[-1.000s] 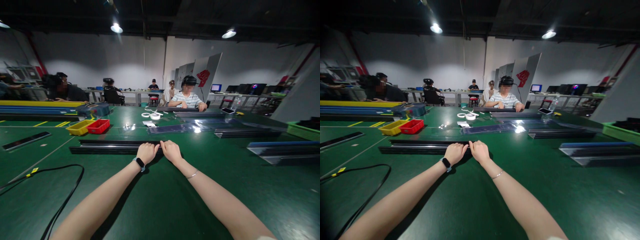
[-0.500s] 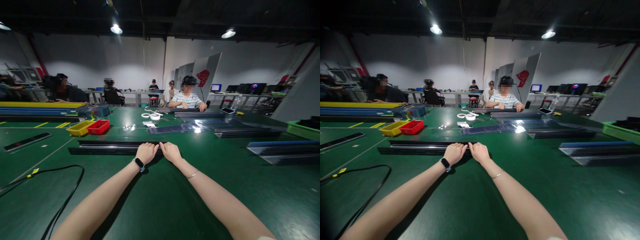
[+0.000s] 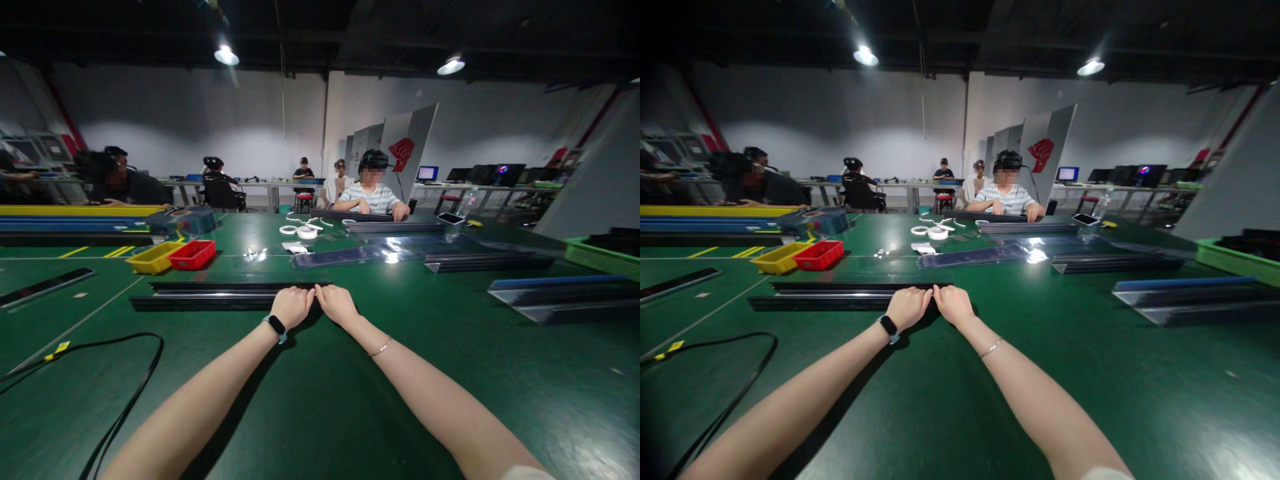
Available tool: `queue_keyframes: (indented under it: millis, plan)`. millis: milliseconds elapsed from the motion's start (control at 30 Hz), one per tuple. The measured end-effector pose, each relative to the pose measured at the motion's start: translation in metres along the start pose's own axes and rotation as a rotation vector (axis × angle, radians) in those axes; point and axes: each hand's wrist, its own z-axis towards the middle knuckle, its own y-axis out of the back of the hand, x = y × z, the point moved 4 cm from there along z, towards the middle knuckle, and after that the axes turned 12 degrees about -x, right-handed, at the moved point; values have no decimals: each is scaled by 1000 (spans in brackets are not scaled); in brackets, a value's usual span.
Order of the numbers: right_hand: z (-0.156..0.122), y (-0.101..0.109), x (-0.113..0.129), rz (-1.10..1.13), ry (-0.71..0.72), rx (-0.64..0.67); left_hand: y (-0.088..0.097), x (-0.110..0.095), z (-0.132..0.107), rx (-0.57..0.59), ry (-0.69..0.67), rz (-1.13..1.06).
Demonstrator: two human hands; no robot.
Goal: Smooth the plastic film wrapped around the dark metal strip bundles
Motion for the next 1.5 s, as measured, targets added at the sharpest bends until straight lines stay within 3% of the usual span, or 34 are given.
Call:
queue_keyframes:
  millis: [300,600,933,1167,1500]
  plan:
    - [-1,5,-4,16,-7,-81,-1,3,-1,-37,23,87]
    - [-2,-3,-5,7,-30,-46,0,-5,-2,-13,-139,-29]
    - [-2,3,-4,19,-11,-103,-2,7,-1,-34,19,105]
    - [-1,-2,-4,3,-39,-74,2,0,-1,-11,-50,39]
    - [-1,-1,-1,-3,0,-25,-2,2,0,8,41,44]
